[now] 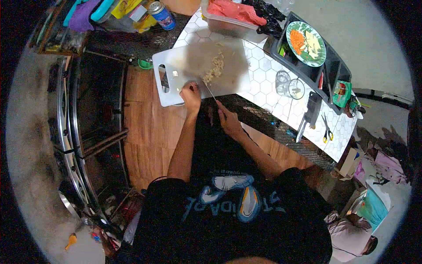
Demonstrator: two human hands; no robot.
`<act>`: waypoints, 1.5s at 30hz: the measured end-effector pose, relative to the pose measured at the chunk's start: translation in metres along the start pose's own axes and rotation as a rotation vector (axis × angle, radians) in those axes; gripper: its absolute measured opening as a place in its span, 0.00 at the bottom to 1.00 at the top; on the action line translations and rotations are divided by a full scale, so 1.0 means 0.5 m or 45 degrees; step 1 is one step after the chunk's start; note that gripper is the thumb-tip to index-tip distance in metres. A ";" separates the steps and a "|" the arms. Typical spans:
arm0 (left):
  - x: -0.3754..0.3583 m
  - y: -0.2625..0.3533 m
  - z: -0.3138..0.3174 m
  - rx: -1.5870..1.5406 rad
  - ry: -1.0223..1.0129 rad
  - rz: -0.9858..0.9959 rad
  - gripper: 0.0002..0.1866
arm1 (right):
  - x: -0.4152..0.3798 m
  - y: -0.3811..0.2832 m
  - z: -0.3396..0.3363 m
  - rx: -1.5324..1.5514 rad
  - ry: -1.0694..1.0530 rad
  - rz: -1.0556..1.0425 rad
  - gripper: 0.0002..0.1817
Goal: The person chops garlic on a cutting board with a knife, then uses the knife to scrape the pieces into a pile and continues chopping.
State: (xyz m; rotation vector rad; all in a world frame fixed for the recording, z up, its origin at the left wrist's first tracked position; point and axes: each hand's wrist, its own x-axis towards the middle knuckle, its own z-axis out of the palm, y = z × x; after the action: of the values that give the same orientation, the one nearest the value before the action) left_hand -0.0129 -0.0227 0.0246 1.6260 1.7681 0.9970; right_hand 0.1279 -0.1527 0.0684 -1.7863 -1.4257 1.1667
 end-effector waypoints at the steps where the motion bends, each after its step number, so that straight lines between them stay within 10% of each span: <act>1: -0.004 0.004 -0.001 -0.002 0.000 0.000 0.08 | -0.002 0.008 0.000 -0.001 0.001 0.000 0.24; 45: -0.006 -0.009 0.019 0.162 -0.006 0.361 0.10 | -0.011 0.046 -0.029 0.033 0.246 -0.146 0.22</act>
State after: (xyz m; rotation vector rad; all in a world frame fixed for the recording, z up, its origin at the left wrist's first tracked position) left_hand -0.0076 -0.0240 0.0149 1.9991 1.6576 1.0190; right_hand 0.1512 -0.1628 0.0569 -1.7241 -1.3734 0.9237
